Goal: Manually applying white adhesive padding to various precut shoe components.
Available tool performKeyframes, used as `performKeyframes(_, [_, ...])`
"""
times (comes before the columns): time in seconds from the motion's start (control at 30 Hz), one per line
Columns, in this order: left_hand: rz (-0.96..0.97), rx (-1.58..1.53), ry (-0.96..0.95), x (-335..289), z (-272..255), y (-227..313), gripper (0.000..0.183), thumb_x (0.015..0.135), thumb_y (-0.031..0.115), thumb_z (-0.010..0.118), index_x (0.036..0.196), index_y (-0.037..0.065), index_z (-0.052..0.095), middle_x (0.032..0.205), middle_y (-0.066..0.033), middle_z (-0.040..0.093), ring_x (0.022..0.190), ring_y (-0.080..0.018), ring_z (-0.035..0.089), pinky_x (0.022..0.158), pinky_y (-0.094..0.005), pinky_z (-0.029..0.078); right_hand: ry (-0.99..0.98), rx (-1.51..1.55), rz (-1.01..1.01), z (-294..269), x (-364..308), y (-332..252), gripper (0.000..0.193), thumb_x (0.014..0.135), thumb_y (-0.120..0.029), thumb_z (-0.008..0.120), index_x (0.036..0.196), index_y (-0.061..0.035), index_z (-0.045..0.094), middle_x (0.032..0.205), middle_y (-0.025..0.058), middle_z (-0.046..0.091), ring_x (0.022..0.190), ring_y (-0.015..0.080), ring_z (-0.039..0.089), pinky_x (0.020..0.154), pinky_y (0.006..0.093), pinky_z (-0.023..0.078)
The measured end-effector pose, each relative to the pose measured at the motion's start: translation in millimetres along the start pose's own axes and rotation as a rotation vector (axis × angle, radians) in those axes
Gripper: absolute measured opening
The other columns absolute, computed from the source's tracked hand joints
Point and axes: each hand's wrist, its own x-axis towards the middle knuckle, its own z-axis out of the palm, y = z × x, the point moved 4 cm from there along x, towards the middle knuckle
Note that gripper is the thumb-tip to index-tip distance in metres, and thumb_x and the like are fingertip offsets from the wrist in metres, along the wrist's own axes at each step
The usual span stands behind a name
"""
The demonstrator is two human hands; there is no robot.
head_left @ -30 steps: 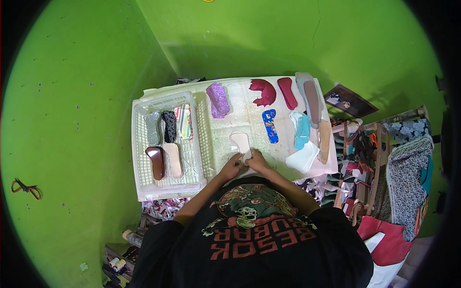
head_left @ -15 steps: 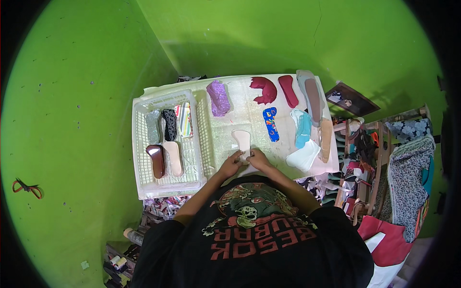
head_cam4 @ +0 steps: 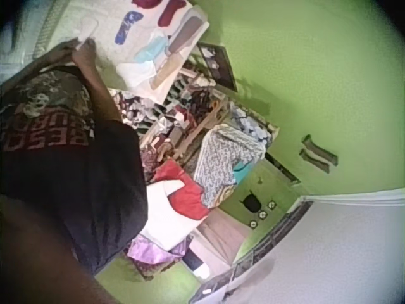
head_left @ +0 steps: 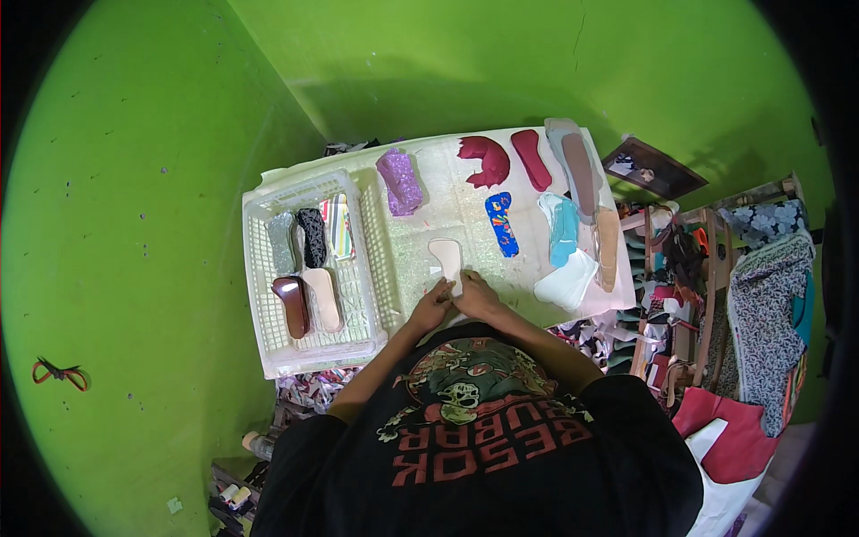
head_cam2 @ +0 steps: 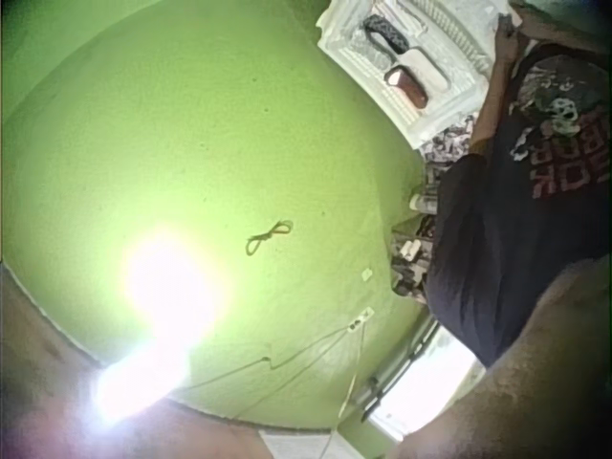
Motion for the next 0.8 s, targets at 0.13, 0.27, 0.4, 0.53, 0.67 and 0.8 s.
performKeyframes(0.13, [0.007, -0.039, 0.024, 2, -3, -12, 0.058, 0.087, 0.008, 0.059, 0.142, 0.008, 0.042, 0.155, -0.0123, 0.025, 0.113, -0.0244, 0.057, 0.097, -0.0325, 0.044, 0.067, -0.046, 0.040, -8, -6, -10, 0.056, 0.079, -0.029, 0.065, 0.125, 0.0012, 0.051, 0.130, 0.0265, 0.047, 0.114, 0.0368, 0.053, 0.096, 0.0418, 0.044])
performKeyframes(0.27, [0.006, 0.003, 0.000, 0, -3, 0, 0.057, 0.086, 0.009, 0.059, 0.141, 0.007, 0.043, 0.155, -0.0117, 0.026, 0.114, -0.0257, 0.057, 0.098, -0.0329, 0.044, 0.103, 0.051, -0.002, -5, 8, 12, 0.039, 0.078, -0.024, 0.068, 0.108, -0.0001, 0.061, 0.118, 0.0238, 0.058, 0.103, 0.0341, 0.060, 0.087, 0.0406, 0.048])
performKeyframes(0.4, [-0.039, 0.019, 0.002, -3, -4, 9, 0.056, 0.086, 0.009, 0.059, 0.140, 0.006, 0.044, 0.152, -0.0123, 0.031, 0.113, -0.0275, 0.057, 0.098, -0.0338, 0.044, 0.046, 0.246, 0.055, 13, 19, 34, 0.024, 0.077, -0.021, 0.067, 0.088, 0.0002, 0.065, 0.087, 0.0209, 0.065, 0.086, 0.0344, 0.065, 0.077, 0.0412, 0.051])
performKeyframes(0.53, [0.123, 0.054, 0.198, -2, -9, -5, 0.040, 0.086, 0.011, 0.058, 0.125, 0.002, 0.054, 0.129, -0.0134, 0.052, 0.097, -0.0242, 0.060, 0.089, -0.0335, 0.048, 0.064, 0.334, 0.072, 12, 20, 30, 0.020, 0.078, -0.017, 0.067, 0.088, -0.0003, 0.065, 0.085, 0.0171, 0.067, 0.082, 0.0278, 0.066, 0.073, 0.0380, 0.051])
performKeyframes(0.67, [0.135, 0.023, 0.390, 1, -18, -3, 0.027, 0.088, 0.014, 0.059, 0.112, 0.002, 0.056, 0.108, -0.0098, 0.058, 0.089, -0.0194, 0.059, 0.081, -0.0322, 0.048, 0.065, 0.603, -0.037, 16, 28, 32, 0.013, 0.083, -0.010, 0.064, 0.093, -0.0010, 0.062, 0.079, 0.0056, 0.063, 0.070, 0.0142, 0.059, 0.064, 0.0292, 0.049])
performKeyframes(0.8, [-0.169, -0.455, 0.310, -6, -28, 29, 0.026, 0.090, 0.013, 0.060, 0.113, 0.002, 0.054, 0.104, -0.0081, 0.061, 0.089, -0.0155, 0.059, 0.077, -0.0303, 0.048, -0.073, 0.846, -0.153, 7, 24, 12, 0.026, 0.085, -0.005, 0.060, 0.111, -0.0023, 0.058, 0.079, 0.0006, 0.059, 0.066, 0.0080, 0.053, 0.059, 0.0240, 0.045])
